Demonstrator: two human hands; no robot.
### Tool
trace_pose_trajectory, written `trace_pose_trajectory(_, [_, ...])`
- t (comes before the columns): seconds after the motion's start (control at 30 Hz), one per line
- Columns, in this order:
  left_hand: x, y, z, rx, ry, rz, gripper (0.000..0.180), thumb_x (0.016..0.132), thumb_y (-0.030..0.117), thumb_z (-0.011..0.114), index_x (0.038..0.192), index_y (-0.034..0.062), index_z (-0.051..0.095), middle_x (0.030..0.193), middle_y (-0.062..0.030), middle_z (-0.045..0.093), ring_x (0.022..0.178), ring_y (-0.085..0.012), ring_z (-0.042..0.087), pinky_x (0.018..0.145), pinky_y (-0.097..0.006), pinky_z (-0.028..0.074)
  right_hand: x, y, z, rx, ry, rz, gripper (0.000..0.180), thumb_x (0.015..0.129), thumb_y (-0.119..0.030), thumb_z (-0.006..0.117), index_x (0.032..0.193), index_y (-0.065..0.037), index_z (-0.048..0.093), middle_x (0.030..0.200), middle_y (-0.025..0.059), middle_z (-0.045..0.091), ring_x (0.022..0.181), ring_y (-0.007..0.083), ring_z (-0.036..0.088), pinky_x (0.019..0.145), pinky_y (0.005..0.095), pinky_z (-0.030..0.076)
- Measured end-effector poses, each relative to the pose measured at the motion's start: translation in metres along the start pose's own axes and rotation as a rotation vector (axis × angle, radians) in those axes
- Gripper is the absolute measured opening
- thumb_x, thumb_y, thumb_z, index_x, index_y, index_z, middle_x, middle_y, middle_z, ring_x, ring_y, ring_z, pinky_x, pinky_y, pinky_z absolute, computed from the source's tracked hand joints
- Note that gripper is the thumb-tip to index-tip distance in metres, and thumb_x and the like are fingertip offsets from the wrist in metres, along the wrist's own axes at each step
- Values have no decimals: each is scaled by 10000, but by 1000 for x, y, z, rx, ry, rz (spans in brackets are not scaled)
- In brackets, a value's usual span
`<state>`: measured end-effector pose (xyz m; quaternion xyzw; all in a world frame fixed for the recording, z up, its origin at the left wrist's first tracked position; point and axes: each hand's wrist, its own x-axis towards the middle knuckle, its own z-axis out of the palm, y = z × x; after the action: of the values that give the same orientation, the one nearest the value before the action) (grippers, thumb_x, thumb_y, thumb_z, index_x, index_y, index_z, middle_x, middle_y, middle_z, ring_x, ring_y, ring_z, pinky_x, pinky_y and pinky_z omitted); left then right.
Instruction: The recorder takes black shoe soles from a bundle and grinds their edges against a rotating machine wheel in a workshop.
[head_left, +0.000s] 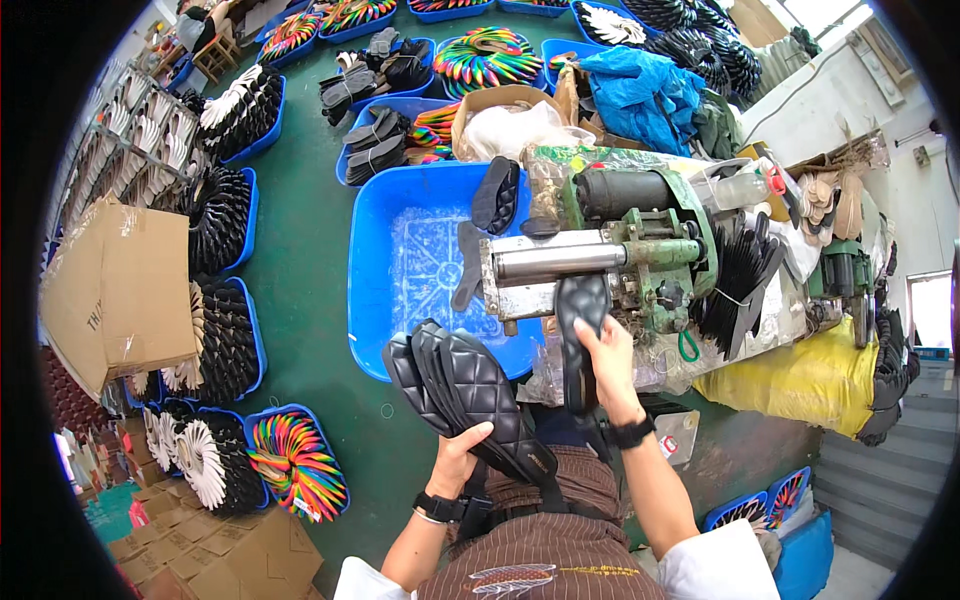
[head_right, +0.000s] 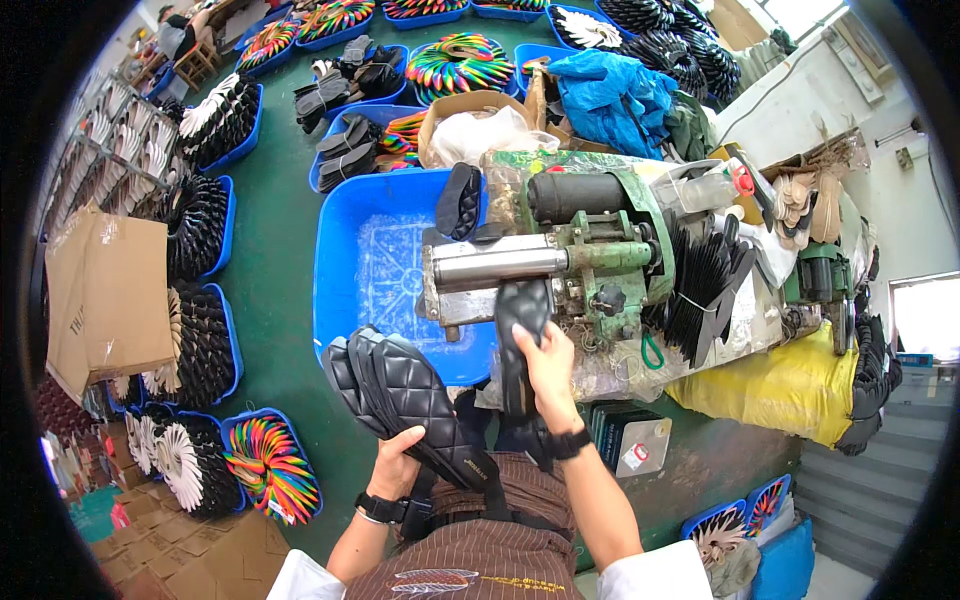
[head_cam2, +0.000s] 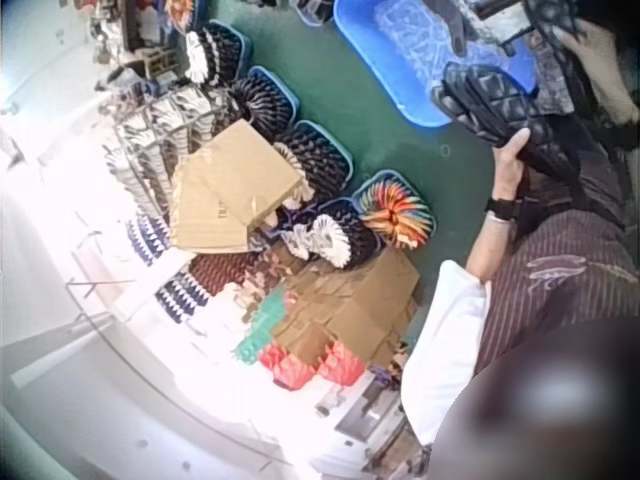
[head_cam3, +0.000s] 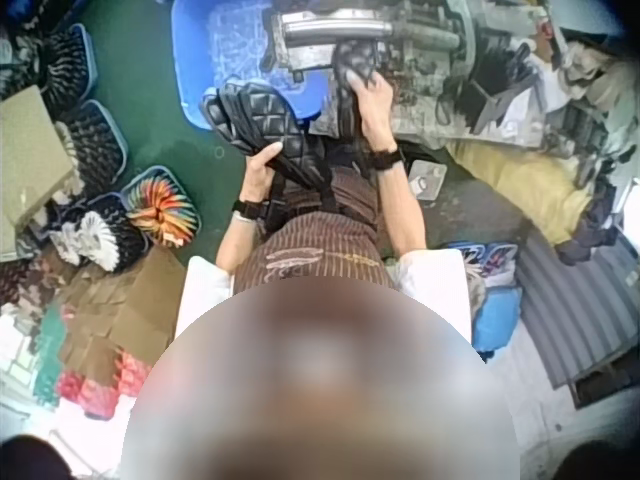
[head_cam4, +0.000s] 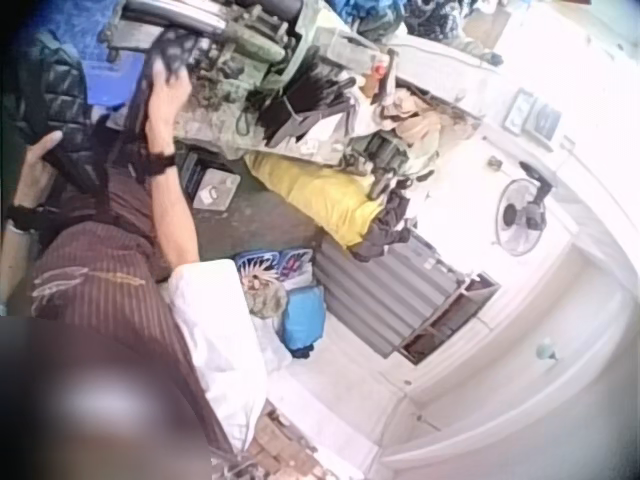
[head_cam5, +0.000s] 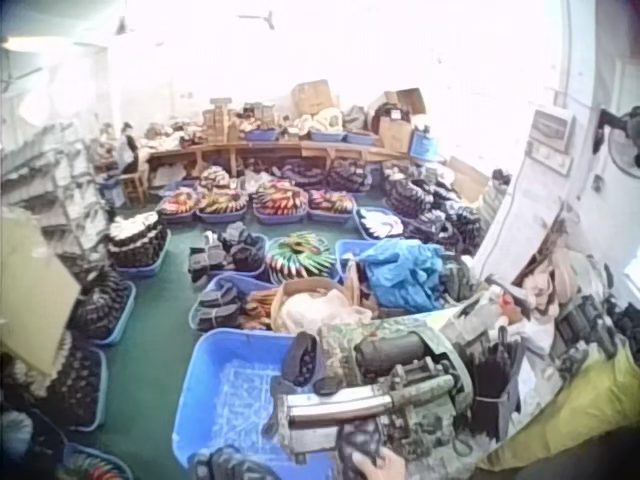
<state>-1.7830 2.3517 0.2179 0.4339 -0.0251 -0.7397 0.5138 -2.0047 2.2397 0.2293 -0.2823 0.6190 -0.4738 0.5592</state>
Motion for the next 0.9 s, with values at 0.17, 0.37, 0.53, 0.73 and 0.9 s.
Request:
trace_pose_trajectory(0.17, [0,0,10,175,-13,126,491,731,-54,702,1200,-18,560,1136,-131,637,1010,-250,636,912,-375,513,-68,17,27,-84,-249,120,134,871,-118,679,918,-20,600,829,9,635,738,62,574,654,229,467])
trace_pose_trajectory(0.37, [0,12,32,235,-168,98,512,747,39,683,1226,-32,518,1156,-173,616,1048,-291,622,923,-399,505,-58,11,-2,169,42,125,95,851,30,624,923,-6,576,885,49,669,747,98,628,667,249,516])
trace_pose_trajectory(0.53, [4,9,34,129,-291,67,622,722,78,665,1291,-46,447,1199,-234,581,1133,-366,571,943,-433,502,-8,7,8,-23,-60,-54,154,883,-106,652,975,4,599,835,41,664,684,82,593,612,234,484])
trace_pose_trajectory(0.73, [8,-7,30,216,-131,63,457,765,-14,695,1202,-15,565,1167,-113,622,1064,-201,602,935,-348,489,-99,25,21,-204,-209,69,444,800,-70,745,1181,61,558,1115,154,645,992,183,634,911,318,498])
trace_pose_trajectory(0.9, [8,-19,24,241,-145,53,494,753,10,727,1220,1,565,1168,-95,625,1050,-202,602,959,-341,469,-95,25,12,-7,-22,81,348,775,11,740,1033,21,508,1010,118,653,924,160,638,847,283,514])
